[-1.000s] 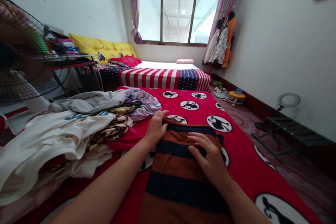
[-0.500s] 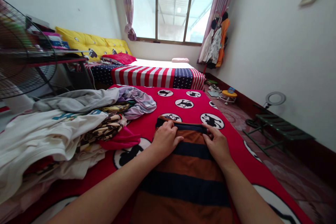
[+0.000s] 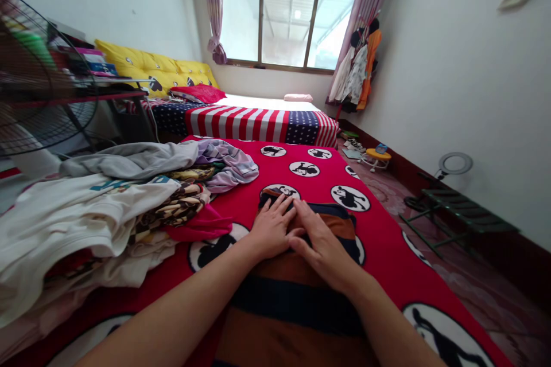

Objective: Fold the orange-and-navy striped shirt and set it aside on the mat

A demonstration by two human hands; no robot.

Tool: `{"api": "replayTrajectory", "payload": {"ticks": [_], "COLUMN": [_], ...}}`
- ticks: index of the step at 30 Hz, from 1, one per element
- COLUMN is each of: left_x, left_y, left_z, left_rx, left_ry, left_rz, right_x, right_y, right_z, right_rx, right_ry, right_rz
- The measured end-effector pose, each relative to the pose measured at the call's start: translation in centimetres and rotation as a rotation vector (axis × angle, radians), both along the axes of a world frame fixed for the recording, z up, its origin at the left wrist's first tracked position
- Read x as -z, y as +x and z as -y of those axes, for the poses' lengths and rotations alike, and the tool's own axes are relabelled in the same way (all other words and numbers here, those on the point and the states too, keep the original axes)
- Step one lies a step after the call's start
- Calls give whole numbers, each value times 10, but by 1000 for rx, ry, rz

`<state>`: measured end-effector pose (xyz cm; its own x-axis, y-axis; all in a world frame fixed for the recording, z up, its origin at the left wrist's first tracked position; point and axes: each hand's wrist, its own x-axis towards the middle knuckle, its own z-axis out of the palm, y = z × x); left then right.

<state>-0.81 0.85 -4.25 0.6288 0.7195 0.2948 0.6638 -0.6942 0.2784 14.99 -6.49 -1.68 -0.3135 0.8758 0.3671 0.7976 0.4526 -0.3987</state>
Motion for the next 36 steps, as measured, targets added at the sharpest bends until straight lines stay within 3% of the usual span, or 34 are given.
{"api": "replayTrajectory", "payload": {"ticks": [2, 8, 12, 15, 17, 19, 21, 22, 24, 27, 31, 33, 36], "left_x": [0, 2, 2, -6, -13, -17, -15, -13, -5, 1, -6, -12, -13], "left_y": [-1, -3, -5, -5, -1, 3, 5, 4, -1, -10, -10, -7, -7], "left_z": [-3, -11, -10, -4, 2, 6, 5, 3, -2, -8, -4, 0, -1], "left_rx": [-30, -79, -165, -281, -245, -86, 56, 83, 48, -75, -171, -109, 103], "left_ry": [-29, -82, -63, 62, 210, 270, 188, 127, 39, 1, 60, 150, 142], "left_rz": [-5, -16, -13, 19, 45, 27, -38, -73, -122, -132, -62, -9, -47], "right_x": [11, 34, 32, 23, 15, 11, 12, 14, 20, 27, 25, 22, 21], "right_y": [-5, 38, 48, 39, 28, 16, 9, 9, 13, 30, 41, 37, 31], "right_z": [-1, -22, -24, -19, -15, -11, -10, -11, -15, -21, -22, -19, -15], "right_rx": [29, 477, 620, 769, 723, 464, 207, 144, 181, 453, 719, 710, 448], "right_ry": [-62, -134, -204, -119, 50, 141, 70, 4, -98, -175, -224, -96, 26], "right_rz": [138, 254, 274, 303, 316, 314, 308, 310, 315, 320, 336, 367, 408]}}
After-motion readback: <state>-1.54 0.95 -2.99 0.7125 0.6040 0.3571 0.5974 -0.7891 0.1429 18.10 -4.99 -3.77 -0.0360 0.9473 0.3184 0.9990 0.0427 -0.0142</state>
